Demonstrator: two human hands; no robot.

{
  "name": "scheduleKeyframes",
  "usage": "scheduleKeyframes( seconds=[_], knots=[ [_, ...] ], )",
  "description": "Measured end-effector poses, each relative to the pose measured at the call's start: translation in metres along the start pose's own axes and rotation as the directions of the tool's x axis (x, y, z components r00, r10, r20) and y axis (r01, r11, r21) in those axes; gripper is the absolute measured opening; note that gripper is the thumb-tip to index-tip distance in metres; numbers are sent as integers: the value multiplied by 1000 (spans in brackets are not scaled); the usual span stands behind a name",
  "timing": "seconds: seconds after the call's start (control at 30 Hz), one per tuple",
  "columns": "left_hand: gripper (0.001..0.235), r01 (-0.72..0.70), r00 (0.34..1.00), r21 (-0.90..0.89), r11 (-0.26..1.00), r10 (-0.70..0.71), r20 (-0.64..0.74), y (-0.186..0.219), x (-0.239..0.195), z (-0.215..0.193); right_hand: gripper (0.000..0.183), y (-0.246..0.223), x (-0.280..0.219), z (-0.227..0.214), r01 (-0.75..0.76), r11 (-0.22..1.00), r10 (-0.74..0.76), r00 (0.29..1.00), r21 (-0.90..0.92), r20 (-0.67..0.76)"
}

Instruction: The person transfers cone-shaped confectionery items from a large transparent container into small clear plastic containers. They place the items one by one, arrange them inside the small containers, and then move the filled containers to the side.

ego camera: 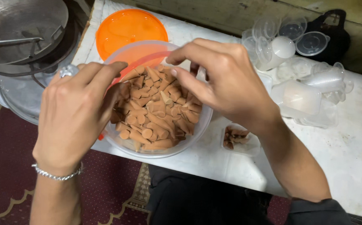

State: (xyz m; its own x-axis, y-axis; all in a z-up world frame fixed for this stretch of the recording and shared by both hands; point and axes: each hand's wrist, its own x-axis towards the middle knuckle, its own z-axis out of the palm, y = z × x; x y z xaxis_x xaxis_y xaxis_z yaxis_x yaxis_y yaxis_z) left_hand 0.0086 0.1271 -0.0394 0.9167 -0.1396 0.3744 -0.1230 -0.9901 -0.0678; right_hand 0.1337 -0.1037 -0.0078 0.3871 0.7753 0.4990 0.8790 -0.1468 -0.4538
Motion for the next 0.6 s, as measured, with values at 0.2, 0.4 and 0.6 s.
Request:
scheduleKeyframes(
  seconds=[0.2,0.4,0.6],
  knots=[
    [32,-79,995,77,994,74,65,-11,23,11,4,19,45,52,-247,925,316,921,-290,225],
    [21,-75,996,62,995,78,-49,-18,23,23,14,51,50,96,-34,829,324,842,-558,431],
    [25,-74,989,1,997,73,-132,-21,20,20,2,66,44,123,74,783,293,832,-617,471]
  ],
)
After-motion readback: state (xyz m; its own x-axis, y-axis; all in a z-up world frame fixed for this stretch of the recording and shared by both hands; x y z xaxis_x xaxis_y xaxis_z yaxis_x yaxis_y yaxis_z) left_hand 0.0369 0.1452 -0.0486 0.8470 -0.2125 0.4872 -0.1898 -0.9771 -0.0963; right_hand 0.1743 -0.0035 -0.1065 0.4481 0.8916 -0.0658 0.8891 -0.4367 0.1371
